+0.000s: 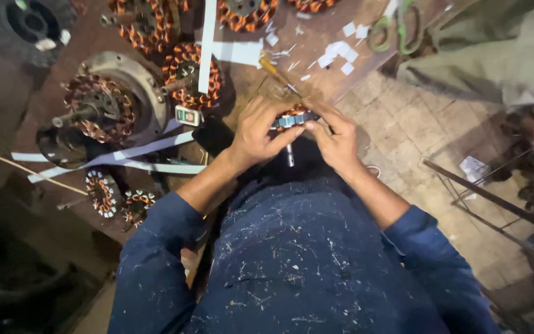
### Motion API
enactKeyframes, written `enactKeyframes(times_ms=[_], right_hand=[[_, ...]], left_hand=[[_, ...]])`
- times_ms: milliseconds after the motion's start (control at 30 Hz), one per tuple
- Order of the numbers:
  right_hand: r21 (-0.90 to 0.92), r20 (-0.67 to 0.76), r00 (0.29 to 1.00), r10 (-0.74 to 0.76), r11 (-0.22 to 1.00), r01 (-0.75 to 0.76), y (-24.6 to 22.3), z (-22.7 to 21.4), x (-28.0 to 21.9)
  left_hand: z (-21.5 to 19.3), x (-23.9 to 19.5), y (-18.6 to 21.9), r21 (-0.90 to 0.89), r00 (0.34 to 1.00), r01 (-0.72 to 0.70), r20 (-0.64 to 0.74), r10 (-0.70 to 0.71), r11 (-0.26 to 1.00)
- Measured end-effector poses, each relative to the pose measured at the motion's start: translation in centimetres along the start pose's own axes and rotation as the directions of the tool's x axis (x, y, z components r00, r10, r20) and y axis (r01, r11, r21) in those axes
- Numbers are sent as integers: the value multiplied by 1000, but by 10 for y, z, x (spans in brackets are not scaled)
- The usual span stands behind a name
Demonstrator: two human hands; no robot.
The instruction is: The person assembles small electrical components on a workbench. They use a screwdriver to tighten parts on a circular copper-wound component, cut white strips with scissors, and insert the strips into the component. The person repeats this process on multiple similar components.
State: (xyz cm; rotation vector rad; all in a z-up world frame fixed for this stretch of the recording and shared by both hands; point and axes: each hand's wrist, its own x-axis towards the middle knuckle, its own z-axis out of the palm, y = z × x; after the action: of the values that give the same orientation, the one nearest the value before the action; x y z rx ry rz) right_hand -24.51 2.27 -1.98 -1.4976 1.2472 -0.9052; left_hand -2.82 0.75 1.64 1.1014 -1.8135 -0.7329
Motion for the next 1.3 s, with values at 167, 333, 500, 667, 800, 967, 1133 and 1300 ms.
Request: enactKeyframes(times_ms=[167,333,500,667,800,967,1133,1300], right_hand=[[232,-69,984,163,962,-143,18,-1,-15],[-213,-231,945,-233,960,184,6,-17,-19],[-500,-46,858,-511,756,423,-9,-26,-15],[-468,-129,820,-558,763,446,-3,-13,-7],[-544,-120,851,-511,751,374,-10,-9,11],[-393,-44,978,-205,904,171,-56,-39,15],[-295,-67,915,-397,884,362,-89,-32,-6],[19,-100,995,19,1000,-17,-68,-36,16]], left_hand=[[5,5,11,-151,983,143,138,-122,978],[18,11,5,-241,913,386,238,-332,890],[29,14,6,-197,983,155,126,-132,968],[27,10,5,-192,975,208,120,-188,959],[34,11,-1,-234,978,208,63,-198,950],[40,19,4,-594,756,525,-5,-655,610],[22,24,24,-923,522,385,199,-830,21],[11,24,51,-961,723,177,274,-634,-213]])
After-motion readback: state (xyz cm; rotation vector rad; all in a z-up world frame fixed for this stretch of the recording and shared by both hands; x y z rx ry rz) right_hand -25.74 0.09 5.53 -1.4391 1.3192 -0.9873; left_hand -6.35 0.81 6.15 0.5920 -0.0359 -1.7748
